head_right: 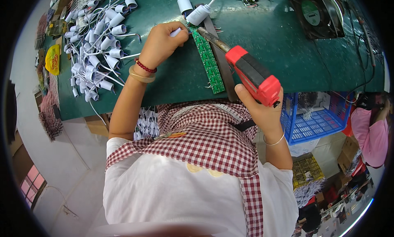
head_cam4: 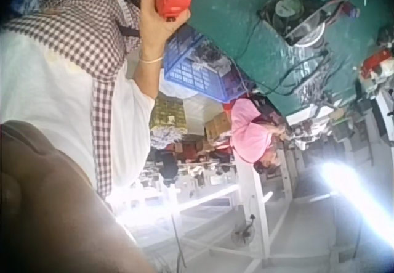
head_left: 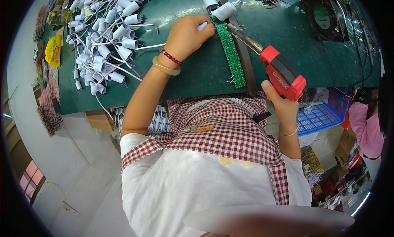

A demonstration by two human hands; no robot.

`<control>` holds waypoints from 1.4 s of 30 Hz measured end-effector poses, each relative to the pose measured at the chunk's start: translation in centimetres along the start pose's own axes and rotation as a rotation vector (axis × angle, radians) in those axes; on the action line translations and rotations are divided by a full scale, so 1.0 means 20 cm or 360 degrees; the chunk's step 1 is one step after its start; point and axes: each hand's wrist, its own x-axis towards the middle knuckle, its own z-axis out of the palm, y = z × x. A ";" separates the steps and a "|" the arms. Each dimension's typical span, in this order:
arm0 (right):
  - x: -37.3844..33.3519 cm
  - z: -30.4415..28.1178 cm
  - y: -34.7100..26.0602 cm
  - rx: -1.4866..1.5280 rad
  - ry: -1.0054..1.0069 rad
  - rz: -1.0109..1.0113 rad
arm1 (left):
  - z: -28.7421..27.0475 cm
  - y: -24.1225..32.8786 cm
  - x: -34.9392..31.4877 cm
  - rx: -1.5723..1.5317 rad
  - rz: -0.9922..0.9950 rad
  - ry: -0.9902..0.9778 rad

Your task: The person solders wires and pcb components onto an LED strip with a soldering iron.

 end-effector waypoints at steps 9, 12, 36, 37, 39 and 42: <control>0.03 0.04 -0.01 -0.0028 -0.0008 -0.0032 | 0.00 -0.01 0.02 -0.0065 -0.0107 -0.0064; 0.03 0.04 0.01 -0.0072 -0.0003 -0.0049 | 0.00 -0.01 0.02 -0.0046 -0.0115 -0.0067; -0.01 0.04 0.04 -0.0138 0.0001 0.0099 | 0.00 0.01 0.03 0.0173 -0.0034 -0.0046; -0.01 0.03 0.05 -0.0144 0.0022 0.0126 | 0.00 0.02 0.03 0.0181 -0.0035 -0.0044; -0.01 0.04 0.02 -0.0084 0.0065 0.0113 | -0.01 0.03 0.03 0.0188 -0.0036 -0.0043; -0.02 0.02 0.02 -0.0013 0.0124 0.0090 | -0.01 0.03 0.03 0.0212 -0.0018 -0.0045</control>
